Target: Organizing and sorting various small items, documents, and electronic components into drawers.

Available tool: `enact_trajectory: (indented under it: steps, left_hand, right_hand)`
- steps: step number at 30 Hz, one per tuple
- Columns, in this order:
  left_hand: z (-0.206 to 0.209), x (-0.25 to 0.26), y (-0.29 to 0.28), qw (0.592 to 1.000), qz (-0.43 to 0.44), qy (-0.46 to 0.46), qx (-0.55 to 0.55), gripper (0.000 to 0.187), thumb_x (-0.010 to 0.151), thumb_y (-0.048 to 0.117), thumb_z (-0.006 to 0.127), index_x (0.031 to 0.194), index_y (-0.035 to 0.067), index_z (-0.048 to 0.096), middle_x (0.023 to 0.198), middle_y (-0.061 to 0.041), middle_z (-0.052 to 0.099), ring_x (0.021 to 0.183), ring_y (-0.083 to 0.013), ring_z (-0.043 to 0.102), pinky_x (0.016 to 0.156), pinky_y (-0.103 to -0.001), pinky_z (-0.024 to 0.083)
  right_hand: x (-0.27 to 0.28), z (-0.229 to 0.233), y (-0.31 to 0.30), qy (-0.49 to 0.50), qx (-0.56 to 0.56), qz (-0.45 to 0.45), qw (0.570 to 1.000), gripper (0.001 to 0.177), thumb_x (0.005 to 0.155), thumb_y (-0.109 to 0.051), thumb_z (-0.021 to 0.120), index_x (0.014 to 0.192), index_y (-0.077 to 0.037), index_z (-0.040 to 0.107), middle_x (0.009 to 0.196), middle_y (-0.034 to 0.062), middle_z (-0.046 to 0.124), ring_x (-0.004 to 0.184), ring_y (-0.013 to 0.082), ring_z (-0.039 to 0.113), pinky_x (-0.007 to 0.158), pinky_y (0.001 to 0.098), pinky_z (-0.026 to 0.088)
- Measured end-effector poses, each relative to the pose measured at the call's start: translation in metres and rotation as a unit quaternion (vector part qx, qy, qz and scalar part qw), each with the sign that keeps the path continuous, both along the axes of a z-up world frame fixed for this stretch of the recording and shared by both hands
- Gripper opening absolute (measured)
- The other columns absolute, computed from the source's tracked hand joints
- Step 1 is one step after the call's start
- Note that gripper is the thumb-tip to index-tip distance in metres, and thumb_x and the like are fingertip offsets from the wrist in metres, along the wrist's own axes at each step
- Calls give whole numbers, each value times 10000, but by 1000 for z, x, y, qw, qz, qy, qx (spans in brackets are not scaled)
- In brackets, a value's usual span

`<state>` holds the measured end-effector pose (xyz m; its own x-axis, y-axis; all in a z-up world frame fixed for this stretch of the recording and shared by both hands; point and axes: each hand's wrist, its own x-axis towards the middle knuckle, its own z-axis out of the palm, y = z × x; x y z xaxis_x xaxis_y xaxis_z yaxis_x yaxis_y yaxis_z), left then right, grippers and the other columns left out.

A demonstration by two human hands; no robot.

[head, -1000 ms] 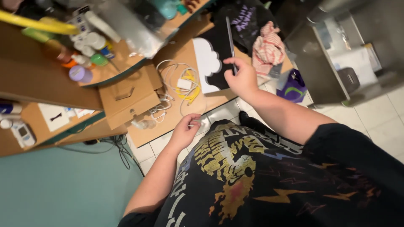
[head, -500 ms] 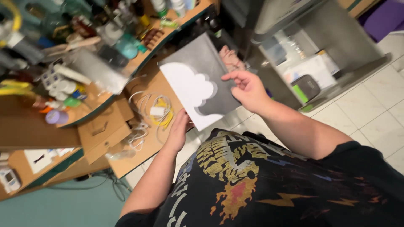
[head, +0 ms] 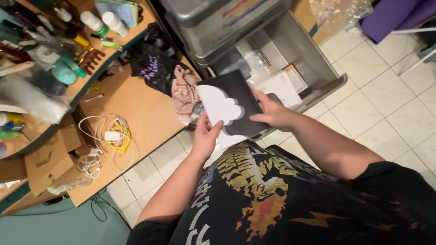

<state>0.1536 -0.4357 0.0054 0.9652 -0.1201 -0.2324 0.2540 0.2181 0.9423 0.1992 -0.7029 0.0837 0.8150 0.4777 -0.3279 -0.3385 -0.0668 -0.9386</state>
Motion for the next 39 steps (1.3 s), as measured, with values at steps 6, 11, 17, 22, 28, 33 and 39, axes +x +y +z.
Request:
enact_trajectory:
  steps: [6,11,17,22,28,33,39]
  left_hand:
    - [37,9,-46,975,-83,182,93,512,975,215,617,1412,59,400,961,-49,685,838,-167,688,701,-291,538]
    - [31,5,-45,970,-152,93,166,526,980,209,586,1459,70,418,1101,-51,731,899,-145,684,795,-290,543]
    - [4,-25,-26,980,-98,67,158,396,1003,166,590,1375,34,553,1117,-67,728,941,-147,667,870,-296,546]
    - [-4,-53,-6,989,-26,80,124,343,998,131,587,1325,28,588,1115,-64,712,1006,-140,667,916,-295,553]
    - [-3,-86,15,974,50,142,172,344,973,110,596,1309,39,604,1109,-51,713,1004,-141,671,915,-291,545]
    - [-17,-106,30,970,94,154,161,346,973,115,595,1310,38,612,1121,-49,715,1008,-134,658,917,-287,542]
    - [5,-89,32,964,59,134,224,338,956,133,624,1283,50,630,1092,-26,719,965,-116,663,870,-274,540]
  right_hand:
    - [32,-63,-74,159,-27,-3,987,856,883,-58,622,1597,-305,220,1263,144,651,939,276,692,541,385,553]
    - [88,-105,-107,151,3,-74,986,704,943,-40,573,1560,-301,358,1335,121,592,1011,260,683,622,404,602]
    - [149,-144,-85,153,26,-149,977,696,981,16,539,1574,-296,351,1478,112,454,1091,321,667,731,471,644]
    - [194,-173,-35,142,75,-161,974,703,974,30,514,1563,-316,348,1542,87,471,1120,331,670,745,494,630]
    - [250,-216,11,159,94,-208,961,693,948,71,481,1548,-252,356,1517,81,430,1184,357,644,821,501,651]
    - [236,-188,27,42,-61,-200,977,622,880,27,569,1466,-145,457,1424,117,569,1213,350,650,836,447,649]
    - [222,-247,-3,-292,-349,-132,880,520,803,-102,766,1309,-76,651,1356,262,548,1247,395,551,1051,423,461]
